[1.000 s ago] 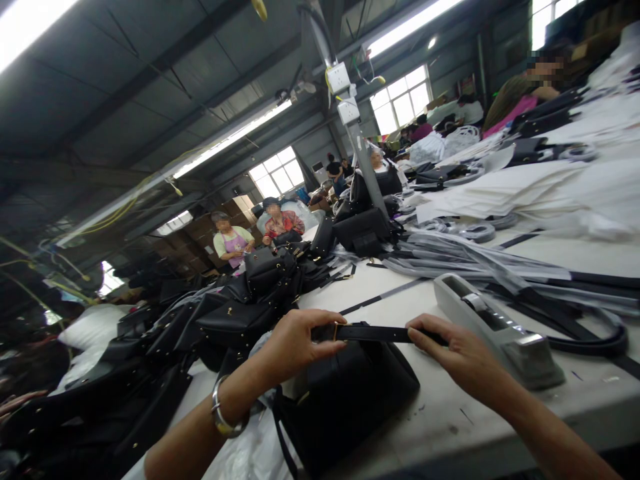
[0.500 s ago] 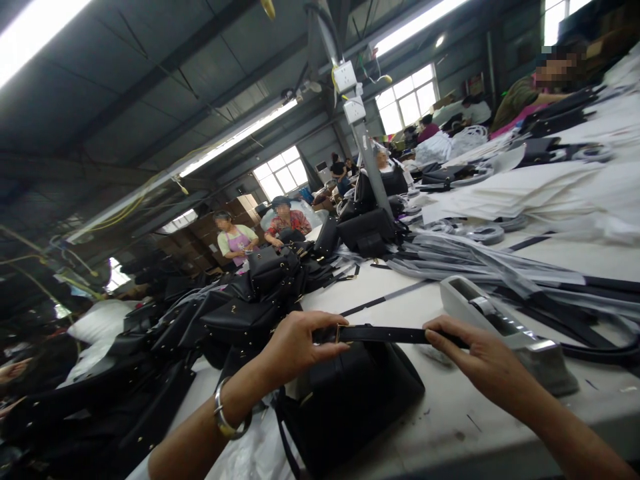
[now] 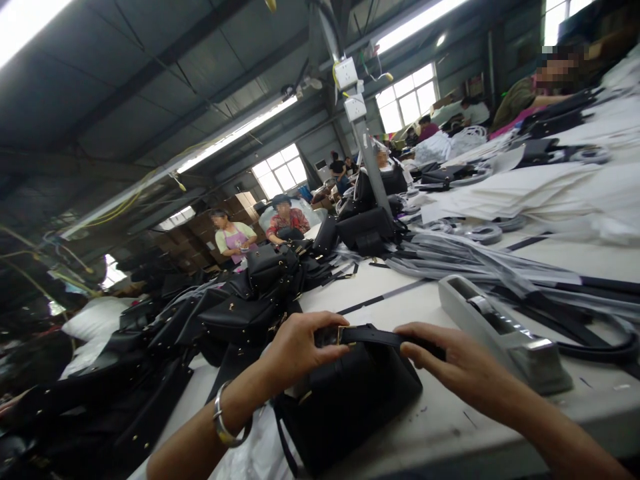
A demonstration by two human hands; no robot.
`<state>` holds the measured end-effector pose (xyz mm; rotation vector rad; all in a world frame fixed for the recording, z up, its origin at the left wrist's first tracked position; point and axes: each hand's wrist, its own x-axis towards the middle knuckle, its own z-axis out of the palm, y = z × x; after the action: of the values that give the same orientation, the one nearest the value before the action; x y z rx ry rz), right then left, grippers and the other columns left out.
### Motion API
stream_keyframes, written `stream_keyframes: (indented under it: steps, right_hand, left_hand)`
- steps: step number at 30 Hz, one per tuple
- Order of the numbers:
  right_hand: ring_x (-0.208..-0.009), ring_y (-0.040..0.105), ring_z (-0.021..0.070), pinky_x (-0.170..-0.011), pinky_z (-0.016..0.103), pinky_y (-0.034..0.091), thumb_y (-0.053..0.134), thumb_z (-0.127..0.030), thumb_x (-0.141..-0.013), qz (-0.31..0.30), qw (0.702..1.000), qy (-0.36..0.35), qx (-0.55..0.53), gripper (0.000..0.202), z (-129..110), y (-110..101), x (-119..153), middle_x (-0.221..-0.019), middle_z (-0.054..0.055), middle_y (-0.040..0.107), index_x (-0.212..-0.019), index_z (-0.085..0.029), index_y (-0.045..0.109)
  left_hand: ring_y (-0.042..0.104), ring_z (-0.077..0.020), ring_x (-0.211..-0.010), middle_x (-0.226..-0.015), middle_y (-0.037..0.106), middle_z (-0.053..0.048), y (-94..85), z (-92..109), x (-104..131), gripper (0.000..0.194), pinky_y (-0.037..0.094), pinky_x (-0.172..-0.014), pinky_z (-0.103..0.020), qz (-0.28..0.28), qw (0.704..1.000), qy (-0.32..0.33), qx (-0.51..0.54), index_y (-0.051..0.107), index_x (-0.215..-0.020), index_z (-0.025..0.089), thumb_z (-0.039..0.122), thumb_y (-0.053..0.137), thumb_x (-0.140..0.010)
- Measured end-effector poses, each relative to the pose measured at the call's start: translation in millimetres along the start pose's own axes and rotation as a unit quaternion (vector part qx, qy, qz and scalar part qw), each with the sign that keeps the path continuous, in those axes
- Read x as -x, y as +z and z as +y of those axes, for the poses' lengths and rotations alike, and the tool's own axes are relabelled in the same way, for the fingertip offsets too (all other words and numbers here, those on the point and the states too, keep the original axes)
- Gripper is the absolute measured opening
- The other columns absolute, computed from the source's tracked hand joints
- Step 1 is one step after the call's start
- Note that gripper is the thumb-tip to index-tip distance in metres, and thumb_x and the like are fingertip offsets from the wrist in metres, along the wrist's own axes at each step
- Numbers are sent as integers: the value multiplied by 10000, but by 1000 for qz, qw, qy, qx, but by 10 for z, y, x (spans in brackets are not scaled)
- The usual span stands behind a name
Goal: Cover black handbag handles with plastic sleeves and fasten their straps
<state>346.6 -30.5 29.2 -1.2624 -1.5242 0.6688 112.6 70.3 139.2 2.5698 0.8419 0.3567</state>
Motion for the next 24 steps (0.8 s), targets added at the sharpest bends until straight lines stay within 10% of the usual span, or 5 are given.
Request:
stream_keyframes:
  steps: [21, 24]
  right_hand:
    - [-779, 671, 208, -686, 293, 477, 620, -317, -884, -2, 1000, 1, -9, 138, -305, 270, -193, -798, -10, 736, -860, -233, 727]
    - [-924, 675, 263, -831, 377, 510, 641, -318, -882, 103, 991, -64, 57, 166, -332, 281, -147, -987, 35, 752, -1008, -256, 728]
  left_hand:
    - [672, -222, -965, -1064, 748, -36, 75, 117, 71, 342, 483, -867, -284, -12, 1000, -17, -5, 717, -1133, 203, 276, 730, -799]
    - [661, -195, -894, -999, 740, -20, 115, 109, 69, 280, 478, -823, -272, 32, 999, 1, -24, 712, -1109, 212, 211, 652, -836]
